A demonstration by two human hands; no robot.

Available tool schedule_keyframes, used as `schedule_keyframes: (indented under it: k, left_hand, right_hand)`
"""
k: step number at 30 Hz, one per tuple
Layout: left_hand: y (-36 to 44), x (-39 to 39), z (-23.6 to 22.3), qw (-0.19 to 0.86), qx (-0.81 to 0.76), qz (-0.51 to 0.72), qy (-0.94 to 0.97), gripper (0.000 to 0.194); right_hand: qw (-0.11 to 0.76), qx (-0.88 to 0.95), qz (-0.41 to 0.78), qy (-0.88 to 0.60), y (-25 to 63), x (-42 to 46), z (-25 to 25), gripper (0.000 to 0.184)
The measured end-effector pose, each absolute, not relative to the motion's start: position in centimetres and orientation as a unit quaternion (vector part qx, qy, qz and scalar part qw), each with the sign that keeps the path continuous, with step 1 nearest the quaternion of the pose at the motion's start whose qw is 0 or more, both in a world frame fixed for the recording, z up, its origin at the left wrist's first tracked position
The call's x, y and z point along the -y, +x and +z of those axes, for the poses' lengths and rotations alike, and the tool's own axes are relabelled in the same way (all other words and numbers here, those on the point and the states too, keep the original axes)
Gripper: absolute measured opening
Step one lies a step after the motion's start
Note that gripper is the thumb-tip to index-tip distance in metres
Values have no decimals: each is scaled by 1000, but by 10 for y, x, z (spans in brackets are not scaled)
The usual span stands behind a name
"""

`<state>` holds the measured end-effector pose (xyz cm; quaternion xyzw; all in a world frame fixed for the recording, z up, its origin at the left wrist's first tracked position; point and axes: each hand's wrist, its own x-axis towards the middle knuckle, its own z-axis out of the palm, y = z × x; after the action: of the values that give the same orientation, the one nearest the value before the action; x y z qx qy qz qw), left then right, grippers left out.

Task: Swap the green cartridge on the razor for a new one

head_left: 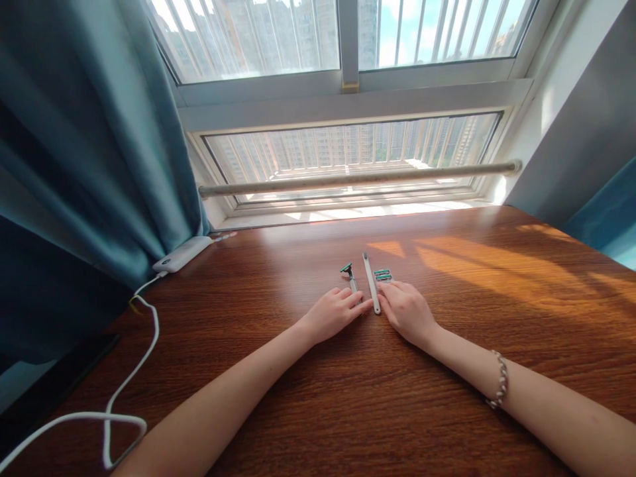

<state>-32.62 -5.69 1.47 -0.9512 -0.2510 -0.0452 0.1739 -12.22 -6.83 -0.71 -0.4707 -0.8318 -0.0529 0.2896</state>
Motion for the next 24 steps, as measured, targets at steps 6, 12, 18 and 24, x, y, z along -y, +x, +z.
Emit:
schedule_keyframes:
  k: [6, 12, 18, 24]
  left_hand:
    - [-327, 56, 13, 185, 241, -46, -952, 32]
    - [-328, 60, 20, 235, 188, -60, -952, 32]
    - [-336, 70, 20, 306, 133, -134, -933, 27]
    - [-339, 76, 18, 328, 105, -190, -919, 27]
  right_hand:
    - [286, 840, -39, -460, -122, 68, -8, 25]
    - [352, 821, 117, -433, -125, 77, 5, 20]
    - [386, 680, 454, -426, -139, 98, 11, 23]
    - [424, 590, 579, -369, -147, 103, 1, 29]
